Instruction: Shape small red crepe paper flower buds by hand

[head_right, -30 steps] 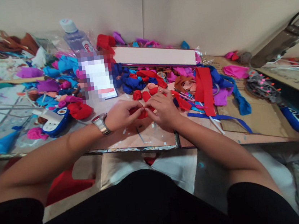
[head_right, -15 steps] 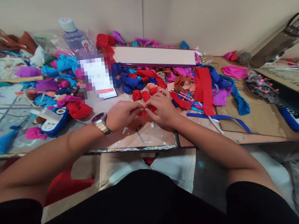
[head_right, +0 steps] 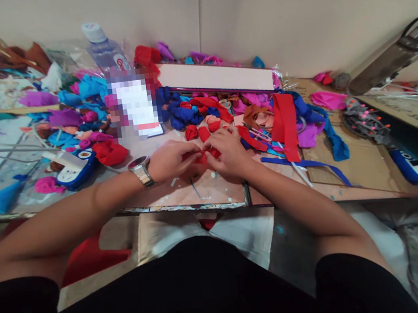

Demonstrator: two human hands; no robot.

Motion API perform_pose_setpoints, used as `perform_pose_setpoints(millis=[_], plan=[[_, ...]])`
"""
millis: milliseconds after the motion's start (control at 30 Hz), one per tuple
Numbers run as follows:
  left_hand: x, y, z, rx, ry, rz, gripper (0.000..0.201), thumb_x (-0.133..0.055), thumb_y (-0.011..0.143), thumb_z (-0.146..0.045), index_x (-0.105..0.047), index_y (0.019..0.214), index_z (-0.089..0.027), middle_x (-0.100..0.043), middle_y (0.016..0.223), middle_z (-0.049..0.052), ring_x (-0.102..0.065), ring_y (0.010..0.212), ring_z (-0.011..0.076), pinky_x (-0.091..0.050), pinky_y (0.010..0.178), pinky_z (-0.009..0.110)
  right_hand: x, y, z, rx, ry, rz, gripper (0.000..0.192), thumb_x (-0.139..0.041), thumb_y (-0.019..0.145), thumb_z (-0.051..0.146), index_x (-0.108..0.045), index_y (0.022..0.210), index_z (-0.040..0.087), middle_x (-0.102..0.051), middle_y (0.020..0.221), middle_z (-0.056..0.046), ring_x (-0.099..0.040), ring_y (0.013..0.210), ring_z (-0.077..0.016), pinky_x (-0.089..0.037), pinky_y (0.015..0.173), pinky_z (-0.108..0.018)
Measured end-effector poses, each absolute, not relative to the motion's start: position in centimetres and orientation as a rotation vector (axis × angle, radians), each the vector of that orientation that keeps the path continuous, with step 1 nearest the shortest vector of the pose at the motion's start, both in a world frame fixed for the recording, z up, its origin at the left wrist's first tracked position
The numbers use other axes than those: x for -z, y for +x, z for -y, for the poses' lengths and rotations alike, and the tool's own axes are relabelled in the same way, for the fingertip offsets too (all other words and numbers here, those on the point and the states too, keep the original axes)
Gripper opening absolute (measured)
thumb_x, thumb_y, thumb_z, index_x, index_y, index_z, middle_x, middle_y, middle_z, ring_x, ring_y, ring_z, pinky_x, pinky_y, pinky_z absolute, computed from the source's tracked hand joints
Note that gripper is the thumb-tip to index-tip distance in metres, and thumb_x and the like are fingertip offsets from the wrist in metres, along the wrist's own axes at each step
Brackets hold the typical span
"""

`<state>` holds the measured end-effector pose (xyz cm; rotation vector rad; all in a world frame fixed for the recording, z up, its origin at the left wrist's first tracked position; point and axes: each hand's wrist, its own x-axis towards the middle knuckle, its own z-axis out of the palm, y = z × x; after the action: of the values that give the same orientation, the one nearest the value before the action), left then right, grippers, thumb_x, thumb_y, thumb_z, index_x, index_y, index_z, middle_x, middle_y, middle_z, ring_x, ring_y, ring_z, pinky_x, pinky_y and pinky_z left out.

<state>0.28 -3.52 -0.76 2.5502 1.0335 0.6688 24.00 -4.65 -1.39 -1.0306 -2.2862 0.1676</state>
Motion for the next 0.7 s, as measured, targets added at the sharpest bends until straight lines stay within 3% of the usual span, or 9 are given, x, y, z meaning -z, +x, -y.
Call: perform_pose_setpoints(millis=[233, 500, 700], plan=[[0.56, 0.1, 3.23, -0.679, 2.538, -0.969, 0.025, -0.061, 0.097, -0.033, -0.082, 0.106, -0.021, -0.08, 0.084, 0.005, -0.066, 0.069, 0.0175, -0.039, 0.067, 0.031, 1.69, 24.13, 4.55, -0.121, -1.043, 2.275, 0.003, -0.064, 0.094, 0.025, -0.067, 0.092, 0.025, -0.078, 0.092, -0.002, -0.067, 0.098, -0.0252, -0.033, 0.109, -0.051], [0.18, 0.02, 3.08, -0.625, 2.499, -1.019, 0.024, -0.058, 0.094, -0.031, -0.08, 0.094, -0.02, -0.074, 0.071, 0.003, -0.059, 0.059, 0.0147, -0.036, 0.063, 0.03, 1.61, 24.26, 4.47, -0.147, -1.069, 2.263, 0.006, -0.064, 0.093, 0.027, -0.068, 0.089, 0.025, -0.079, 0.091, -0.002, -0.067, 0.098, -0.0261, -0.032, 0.11, -0.052], [0.05, -0.07, 3.0, -0.64, 2.408, -0.928, 0.024, -0.057, 0.093, -0.03, -0.077, 0.086, -0.019, -0.074, 0.072, 0.002, -0.058, 0.06, 0.013, -0.038, 0.064, 0.029, 1.1, 24.23, 4.73, -0.182, -1.037, 2.33, 0.011, -0.063, 0.095, 0.029, -0.073, 0.099, 0.026, -0.082, 0.104, -0.004, -0.068, 0.106, -0.0277, -0.03, 0.113, -0.054]])
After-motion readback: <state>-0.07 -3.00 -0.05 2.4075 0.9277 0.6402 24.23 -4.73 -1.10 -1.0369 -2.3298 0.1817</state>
